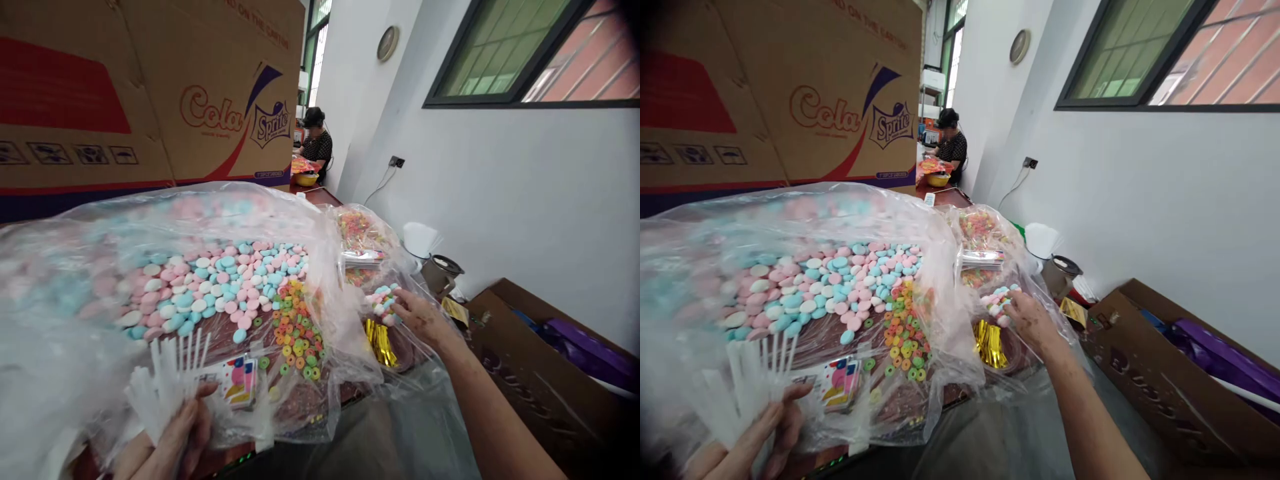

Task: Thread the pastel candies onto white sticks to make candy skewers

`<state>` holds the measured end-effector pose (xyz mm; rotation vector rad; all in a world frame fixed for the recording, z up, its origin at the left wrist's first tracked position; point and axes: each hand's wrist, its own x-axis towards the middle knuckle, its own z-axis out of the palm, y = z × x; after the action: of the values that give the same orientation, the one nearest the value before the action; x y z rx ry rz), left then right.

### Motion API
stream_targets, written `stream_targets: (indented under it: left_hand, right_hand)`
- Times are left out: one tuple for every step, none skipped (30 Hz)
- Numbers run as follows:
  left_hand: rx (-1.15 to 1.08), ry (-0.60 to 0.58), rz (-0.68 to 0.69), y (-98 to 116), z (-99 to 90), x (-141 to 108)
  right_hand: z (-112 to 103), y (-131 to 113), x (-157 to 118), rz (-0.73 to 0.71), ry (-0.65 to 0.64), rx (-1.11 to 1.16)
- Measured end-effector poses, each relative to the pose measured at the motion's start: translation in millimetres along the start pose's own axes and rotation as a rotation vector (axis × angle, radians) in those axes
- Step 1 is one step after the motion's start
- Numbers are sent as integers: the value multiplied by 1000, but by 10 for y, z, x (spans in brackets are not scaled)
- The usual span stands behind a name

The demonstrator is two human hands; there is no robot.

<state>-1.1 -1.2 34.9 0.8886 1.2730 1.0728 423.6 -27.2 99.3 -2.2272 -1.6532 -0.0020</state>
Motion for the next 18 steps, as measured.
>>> stream_targets:
  left_hand:
    - [15,4,7,15,16,-15]
    - [40,-5,18,19,25,-22]
    - [44,-51,35,12,25,-21]
    - [31,-64,69,-6,16,-14]
    - [27,-74,82,-30,1,-2]
    - [37,-102,76,-57,-19,12]
    - [45,-108,77,-84,-42,23]
    - [59,-119,76,-106,-64,31]
    - [83,-144,76,-121,-83,34]
    - [118,-169,78,-126,-97,33]
    - [162,-196,82,-123,-107,28]
    - [204,-222,88,-112,-112,21]
    - [241,-240,93,-94,-111,13]
    - [266,-251,97,-72,-107,5]
    - [279,-260,95,-48,-99,-1]
    - [278,-263,89,-24,-90,-5]
    - [270,-263,81,-2,-79,-7]
    - [258,-261,76,17,-68,-8]
  right_hand:
    - [4,-42,-7,-15,50,-23]
    - [-1,-119,-12,-30,101,-28]
    - [-9,-233,-17,-37,159,-12]
    - [-16,-386,-27,-46,213,21]
    - [-18,-576,-47,-59,255,78]
    - [-11,-800,-81,-80,277,155]
    - [9,-1049,-131,-120,276,260]
    - [46,-1313,-194,-172,210,383]
    - [100,-1578,-264,-215,82,507]
    - [171,-1830,-335,-239,-81,622]
    - [257,-2058,-399,-247,-235,729]
    - [351,-2251,-450,-219,-348,839]
    - [446,-2405,-485,-205,-456,921]
    - [534,-2520,-505,-209,-518,985]
    - [607,-2598,-510,-210,-553,1032]
    - [662,-2646,-504,-217,-572,1059]
    - [697,-2671,-489,-223,-573,1069]
    - [712,-2680,-467,-227,-563,1064]
